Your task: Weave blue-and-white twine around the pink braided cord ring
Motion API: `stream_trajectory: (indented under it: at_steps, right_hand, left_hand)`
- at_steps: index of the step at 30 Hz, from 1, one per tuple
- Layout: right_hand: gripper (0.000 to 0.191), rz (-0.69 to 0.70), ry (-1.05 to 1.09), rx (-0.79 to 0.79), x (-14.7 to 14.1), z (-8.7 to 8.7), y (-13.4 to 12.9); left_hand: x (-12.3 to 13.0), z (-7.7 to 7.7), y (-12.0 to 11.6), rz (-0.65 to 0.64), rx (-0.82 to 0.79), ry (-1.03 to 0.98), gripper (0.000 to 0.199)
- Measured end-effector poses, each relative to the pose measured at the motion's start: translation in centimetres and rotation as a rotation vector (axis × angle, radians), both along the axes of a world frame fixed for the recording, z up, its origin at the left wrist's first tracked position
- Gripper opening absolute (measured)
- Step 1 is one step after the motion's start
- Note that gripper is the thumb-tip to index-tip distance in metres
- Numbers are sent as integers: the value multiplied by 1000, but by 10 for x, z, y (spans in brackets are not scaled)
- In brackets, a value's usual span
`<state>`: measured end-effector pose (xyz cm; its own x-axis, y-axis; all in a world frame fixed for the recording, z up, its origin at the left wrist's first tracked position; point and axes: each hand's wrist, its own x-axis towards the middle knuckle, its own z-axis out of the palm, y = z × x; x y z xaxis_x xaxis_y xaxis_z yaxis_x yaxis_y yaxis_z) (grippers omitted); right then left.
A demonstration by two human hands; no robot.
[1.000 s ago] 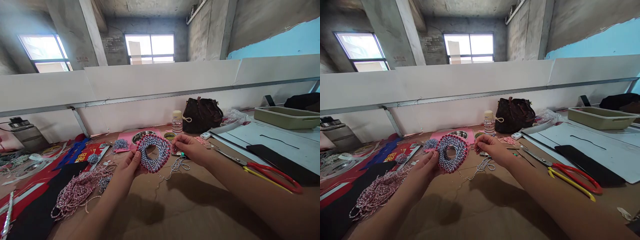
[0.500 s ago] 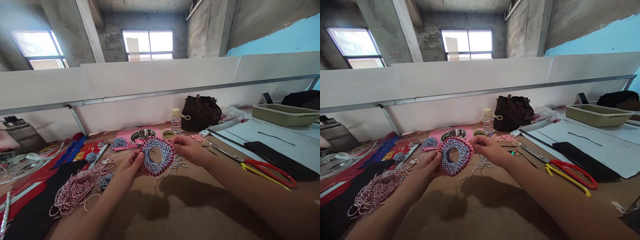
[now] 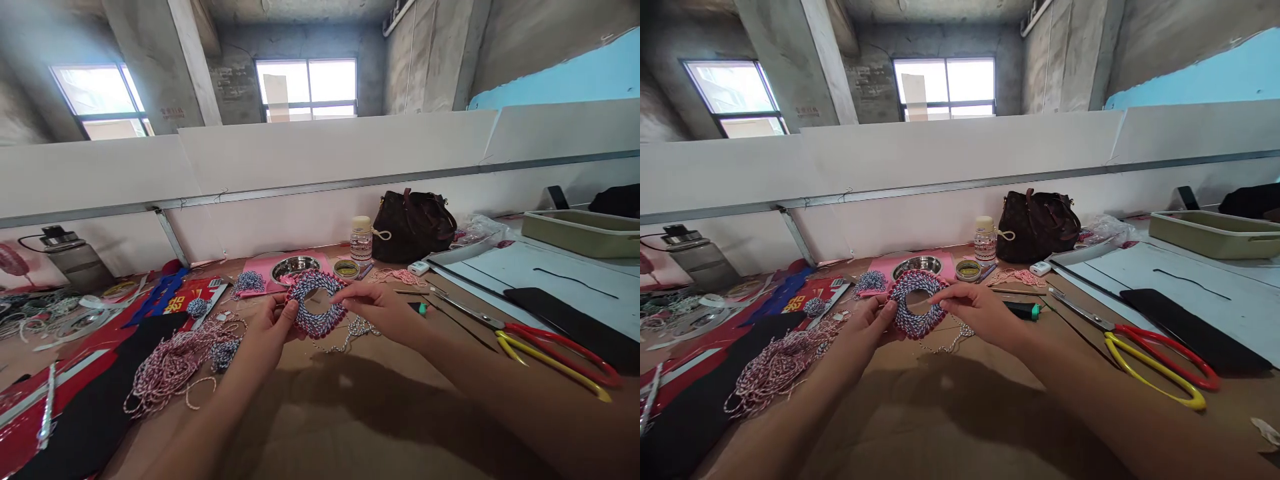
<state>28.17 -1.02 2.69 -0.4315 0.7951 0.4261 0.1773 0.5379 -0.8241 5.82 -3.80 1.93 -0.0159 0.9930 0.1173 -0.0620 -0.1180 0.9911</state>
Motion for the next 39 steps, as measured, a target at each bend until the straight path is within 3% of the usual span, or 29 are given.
stream_trajectory:
  at_steps: [6, 9, 11, 13, 15, 18, 21, 24, 27, 29, 32, 34, 36, 39]
  right_hand:
    - [24, -167, 189, 206, -13, 27, -13]
    - [30, -169, 286, 177, -3, 36, -6]
    - [32, -234, 268, 101, 8, 31, 8]
    - [28, -336, 140, 52, 15, 21, 21]
    - [20, -344, -13, 21, 14, 10, 25]
    - [12, -204, -150, 51, -1, 2, 3]
    - [10, -120, -233, 137, -21, 6, -35]
    - [8, -52, -310, 34, -31, 16, -63]
    - [9, -6, -273, 5, -29, 21, -72]
    - [10, 146, -233, -15, -28, 20, -76]
    - [13, 531, -247, -69, -31, 12, -84]
    - [12, 609, -265, -12, -33, 6, -84]
    - [17, 419, -256, 103, -31, 1, -73]
    - [24, -56, -159, 164, -21, -3, -38]
  left_hand:
    - [-8, -3, 10, 56, 28, 7, 35]
    - [-15, -4, 17, 101, 38, 16, 34]
    - [-18, -4, 20, 126, 42, 21, 36]
    - [-20, -6, 21, 143, 63, 29, 39]
    - [-21, -7, 22, 150, 87, 43, 42]
    - [-23, -9, 24, 146, 112, 95, 48]
    - [-25, -9, 24, 139, 130, 175, 50]
    - [-24, -9, 24, 133, 117, 147, 46]
    - [-25, -11, 25, 126, 99, 91, 39]
    - [-27, -11, 28, 140, 75, 95, 35]
    - [-32, -11, 32, 188, 38, 83, 33]
    - [-35, -11, 34, 210, 38, 68, 33]
    - [-36, -11, 35, 198, 49, 79, 34]
    - [-33, -9, 31, 202, 123, 171, 36]
